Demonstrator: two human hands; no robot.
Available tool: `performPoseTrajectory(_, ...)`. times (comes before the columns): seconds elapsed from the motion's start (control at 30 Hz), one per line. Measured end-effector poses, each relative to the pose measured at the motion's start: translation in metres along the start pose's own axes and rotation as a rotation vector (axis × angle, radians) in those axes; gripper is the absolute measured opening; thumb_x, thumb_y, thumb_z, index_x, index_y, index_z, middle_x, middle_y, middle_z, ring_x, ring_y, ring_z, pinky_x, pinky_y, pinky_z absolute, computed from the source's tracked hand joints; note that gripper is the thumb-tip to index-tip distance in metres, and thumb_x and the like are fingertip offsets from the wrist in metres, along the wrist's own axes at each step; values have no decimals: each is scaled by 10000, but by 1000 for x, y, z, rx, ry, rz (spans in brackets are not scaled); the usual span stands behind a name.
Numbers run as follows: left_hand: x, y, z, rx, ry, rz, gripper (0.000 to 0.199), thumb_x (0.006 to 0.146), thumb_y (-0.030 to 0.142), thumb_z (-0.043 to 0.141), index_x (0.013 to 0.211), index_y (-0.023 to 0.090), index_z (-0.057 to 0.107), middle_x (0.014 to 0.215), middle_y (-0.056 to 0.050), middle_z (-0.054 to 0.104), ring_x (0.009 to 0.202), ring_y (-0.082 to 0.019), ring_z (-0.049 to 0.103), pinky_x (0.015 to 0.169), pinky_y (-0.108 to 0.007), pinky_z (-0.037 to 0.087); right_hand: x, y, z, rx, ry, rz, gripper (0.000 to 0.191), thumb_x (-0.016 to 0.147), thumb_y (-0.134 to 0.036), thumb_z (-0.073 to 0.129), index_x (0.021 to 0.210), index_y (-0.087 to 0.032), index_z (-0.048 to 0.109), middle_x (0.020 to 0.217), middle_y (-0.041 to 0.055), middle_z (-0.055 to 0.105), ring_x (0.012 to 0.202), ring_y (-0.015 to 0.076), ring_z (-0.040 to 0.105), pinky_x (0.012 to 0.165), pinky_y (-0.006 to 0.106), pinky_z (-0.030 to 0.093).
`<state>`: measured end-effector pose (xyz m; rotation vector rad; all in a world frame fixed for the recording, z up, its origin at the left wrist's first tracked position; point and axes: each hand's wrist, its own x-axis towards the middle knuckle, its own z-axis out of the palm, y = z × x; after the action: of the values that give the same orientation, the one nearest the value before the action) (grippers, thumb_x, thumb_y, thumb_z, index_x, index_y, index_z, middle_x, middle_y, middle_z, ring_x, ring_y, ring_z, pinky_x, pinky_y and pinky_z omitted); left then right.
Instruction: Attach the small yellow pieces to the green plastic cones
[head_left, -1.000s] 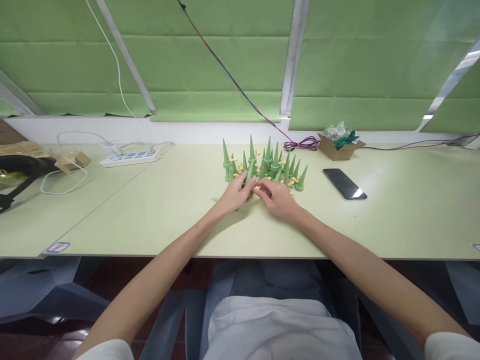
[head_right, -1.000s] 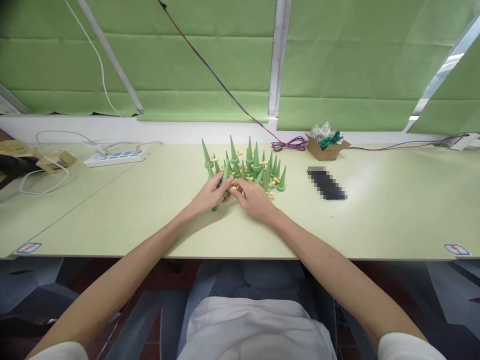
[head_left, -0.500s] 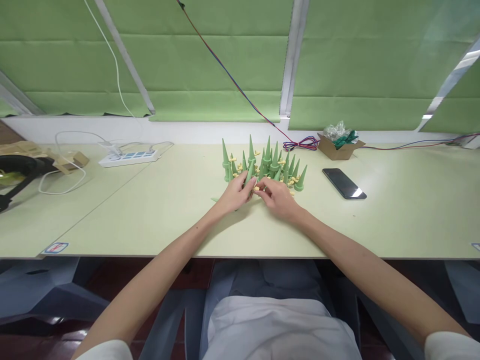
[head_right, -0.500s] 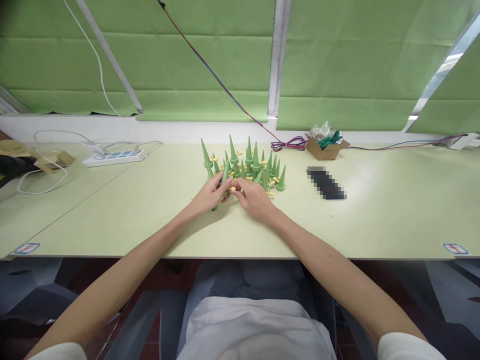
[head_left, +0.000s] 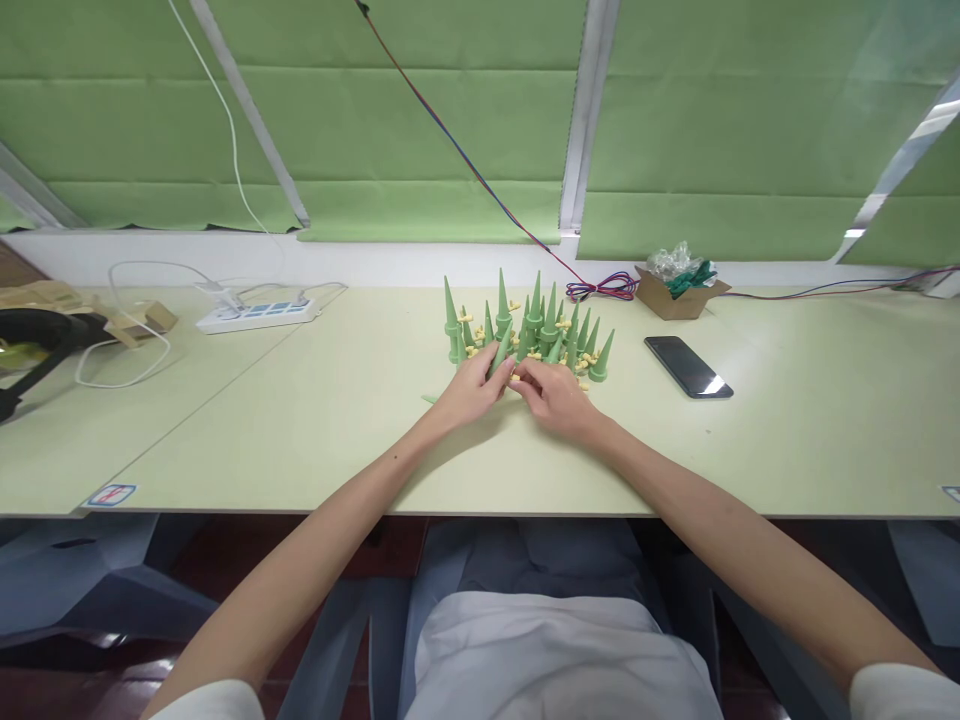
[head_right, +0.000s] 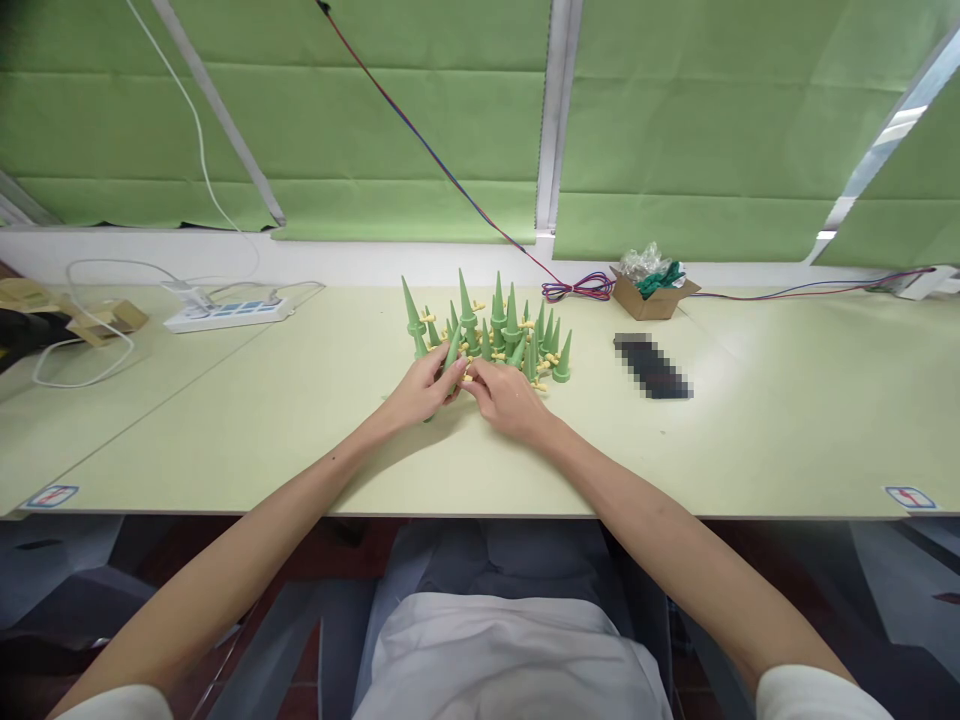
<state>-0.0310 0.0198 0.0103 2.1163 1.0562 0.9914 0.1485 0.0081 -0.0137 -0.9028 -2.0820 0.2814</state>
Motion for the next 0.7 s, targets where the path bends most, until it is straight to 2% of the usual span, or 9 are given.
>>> performPoseTrajectory(0.7, 0, 3, 1, 25, 24, 18, 398, 991, 501, 451, 758, 228, 280, 613, 37, 350, 536, -132, 399, 523, -282, 290, 0, 0, 2, -133, -36, -12, 214, 1013, -254, 403, 810, -218, 462, 678, 22, 558, 585, 169, 457, 601, 289, 289)
